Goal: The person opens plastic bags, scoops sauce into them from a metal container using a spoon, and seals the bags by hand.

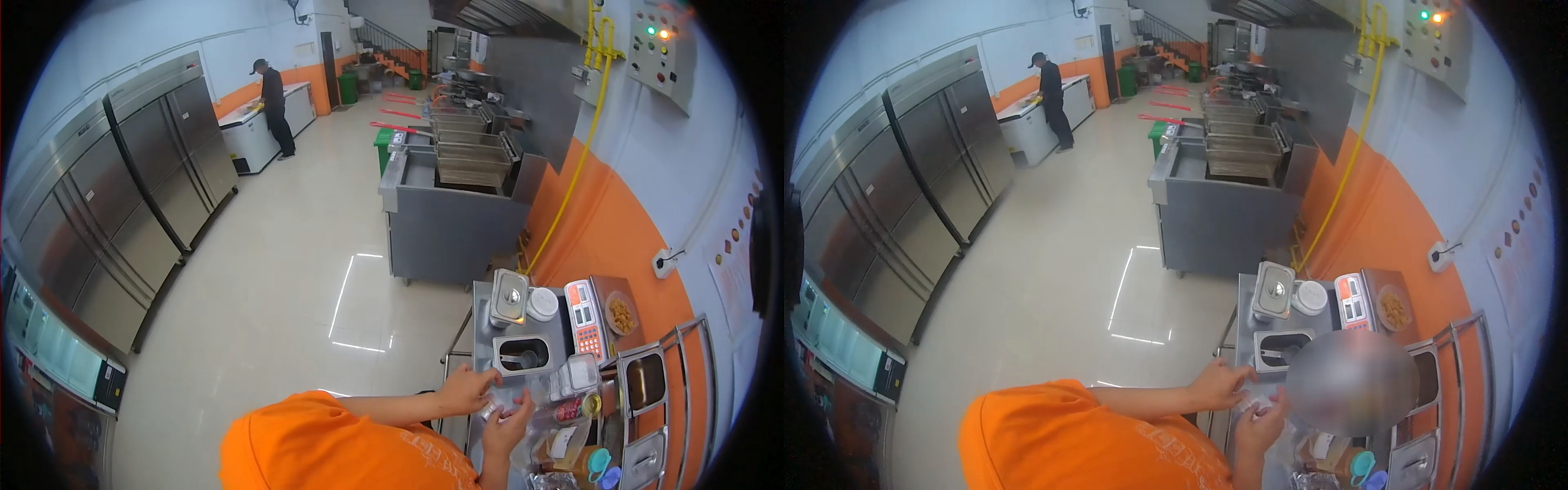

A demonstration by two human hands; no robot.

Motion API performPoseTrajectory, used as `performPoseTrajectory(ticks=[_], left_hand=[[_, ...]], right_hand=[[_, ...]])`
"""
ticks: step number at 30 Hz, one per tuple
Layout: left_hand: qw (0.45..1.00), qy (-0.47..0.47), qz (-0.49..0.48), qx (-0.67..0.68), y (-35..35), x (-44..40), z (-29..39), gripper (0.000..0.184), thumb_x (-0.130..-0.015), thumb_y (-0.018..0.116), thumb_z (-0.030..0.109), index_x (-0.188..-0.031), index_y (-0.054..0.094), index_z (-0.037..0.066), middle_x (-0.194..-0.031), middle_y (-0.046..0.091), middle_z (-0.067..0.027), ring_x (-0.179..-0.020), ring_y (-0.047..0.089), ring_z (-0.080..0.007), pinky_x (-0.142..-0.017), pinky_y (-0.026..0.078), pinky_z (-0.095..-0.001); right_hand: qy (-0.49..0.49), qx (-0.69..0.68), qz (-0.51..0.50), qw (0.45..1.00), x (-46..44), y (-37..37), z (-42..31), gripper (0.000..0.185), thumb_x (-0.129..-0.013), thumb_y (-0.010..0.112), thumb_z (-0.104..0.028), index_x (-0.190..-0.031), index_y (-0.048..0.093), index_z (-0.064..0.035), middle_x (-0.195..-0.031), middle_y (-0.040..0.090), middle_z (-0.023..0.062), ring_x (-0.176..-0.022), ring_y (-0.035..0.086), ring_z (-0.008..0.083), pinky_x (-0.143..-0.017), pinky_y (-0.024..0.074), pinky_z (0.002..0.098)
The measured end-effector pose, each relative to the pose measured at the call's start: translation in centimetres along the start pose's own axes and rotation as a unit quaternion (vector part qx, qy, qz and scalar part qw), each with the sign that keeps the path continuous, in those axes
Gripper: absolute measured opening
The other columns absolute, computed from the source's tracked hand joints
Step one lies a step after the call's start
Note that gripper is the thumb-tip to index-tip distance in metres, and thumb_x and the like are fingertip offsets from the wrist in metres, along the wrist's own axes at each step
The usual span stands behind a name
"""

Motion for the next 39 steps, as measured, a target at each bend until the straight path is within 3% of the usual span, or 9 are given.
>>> performPoseTrajectory(ticks=[3,10,15,21,31,35,36,38,39], left_hand=[[1.0,0.0,0.023,0.02,-0.9,0.2,-0.2,0.032,-0.079,0.071,0.019,-0.109,0.058,0.018,-0.077,0.06,0.0013,-0.075,0.06,-0.0219,-0.082,0.037,-0.0399],[0.998,0.035,0.047,0.021,-1.1,1.7,-0.5,0.03,-0.078,0.071,0.013,-0.105,0.059,0.016,-0.097,0.06,-0.0006,-0.095,0.059,-0.0225,-0.084,0.037,-0.0404],[0.987,0.14,0.015,-0.077,-0.3,2.7,1.3,0.03,-0.075,0.068,0.005,-0.101,0.058,0.017,-0.117,0.056,-0.0011,-0.112,0.052,-0.0251,-0.089,0.039,-0.041],[0.985,0.168,0.047,0.015,-2.6,3.9,3.1,0.032,-0.073,0.063,-0.002,-0.098,0.06,0.017,-0.114,0.059,-0.0009,-0.109,0.052,-0.0263,-0.089,0.039,-0.0406],[0.992,0.109,0.035,0.049,-1.3,4.1,1.8,0.033,-0.069,0.059,-0.006,-0.094,0.062,0.016,-0.112,0.06,-0.001,-0.112,0.052,-0.027,-0.086,0.038,-0.0406],[0.978,0.203,0.039,0.038,-1.3,3.7,3.7,0.031,-0.069,0.061,-0.004,-0.09,0.063,0.017,-0.109,0.061,-0.0011,-0.111,0.054,-0.0269,-0.087,0.037,-0.0419],[0.974,0.22,0.019,0.044,-0.8,3.9,4.0,0.029,-0.068,0.064,-0.003,-0.089,0.064,0.018,-0.109,0.062,-0.0015,-0.111,0.055,-0.0273,-0.089,0.037,-0.0427],[0.952,0.29,0.085,0.059,-2.4,3.6,5.6,0.023,-0.072,0.072,0.004,-0.089,0.065,0.018,-0.11,0.062,-0.0026,-0.109,0.056,-0.0282,-0.092,0.038,-0.0441],[0.946,0.312,0.062,0.064,-3.1,3.1,6.8,0.02,-0.075,0.079,0.017,-0.09,0.066,0.019,-0.112,0.062,-0.0032,-0.109,0.056,-0.0282,-0.093,0.038,-0.0456]], right_hand=[[-0.032,0.006,-0.006,0.999,-0.1,0.4,-1.4,0.065,-0.075,0.064,0.0,-0.137,0.044,-0.0043,-0.108,0.054,0.0145,-0.068,0.053,0.0249,-0.063,0.0455,0.0374],[0.015,0.03,-0.047,0.998,0.4,1.2,-1.1,0.069,-0.075,0.067,0.0,-0.139,0.041,-0.0082,-0.112,0.051,0.0132,-0.077,0.056,0.0275,-0.064,0.0469,0.0372],[0.052,0.055,-0.075,0.994,1.5,1.5,-0.7,0.071,-0.076,0.069,-0.002,-0.14,0.039,-0.0088,-0.116,0.05,0.0146,-0.087,0.06,0.0325,-0.069,0.0506,0.0412],[0.012,0.091,-0.063,0.994,1.2,0.9,-2.3,0.072,-0.077,0.068,-0.002,-0.142,0.037,-0.0094,-0.116,0.05,0.0128,-0.082,0.058,0.0298,-0.069,0.0475,0.0387],[-0.006,0.108,-0.082,0.991,0.9,0.7,-3.7,0.071,-0.078,0.072,-0.012,-0.141,0.038,-0.0087,-0.117,0.05,0.0158,-0.107,0.056,0.0381,-0.081,0.0484,0.0469],[-0.019,0.107,-0.071,0.992,0.2,-0.7,-4.3,0.065,-0.08,0.071,-0.016,-0.138,0.043,-0.006,-0.117,0.051,0.0178,-0.111,0.055,0.0389,-0.086,0.0484,0.0467],[-0.071,0.093,-0.057,0.991,-0.3,-1.1,-4.9,0.063,-0.079,0.068,-0.012,-0.137,0.045,-0.0053,-0.12,0.052,0.0194,-0.111,0.055,0.0413,-0.087,0.0484,0.0482],[-0.076,0.09,-0.051,0.992,-2.1,-2.3,-4.4,0.06,-0.079,0.064,-0.009,-0.136,0.047,-0.0041,-0.126,0.052,0.0229,-0.115,0.052,0.0446,-0.093,0.0461,0.0496],[-0.072,0.096,-0.024,0.992,-3.4,-4.4,-5.5,0.06,-0.08,0.064,-0.01,-0.137,0.047,-0.0045,-0.128,0.051,0.0235,-0.116,0.052,0.0445,-0.095,0.0454,0.0495]])
Point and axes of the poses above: each hand's wrist, its own x-axis away from the middle knuckle, its own y-axis out of the palm, z = x × y, the point moved 9 cm from there along -x, towards the middle knuckle
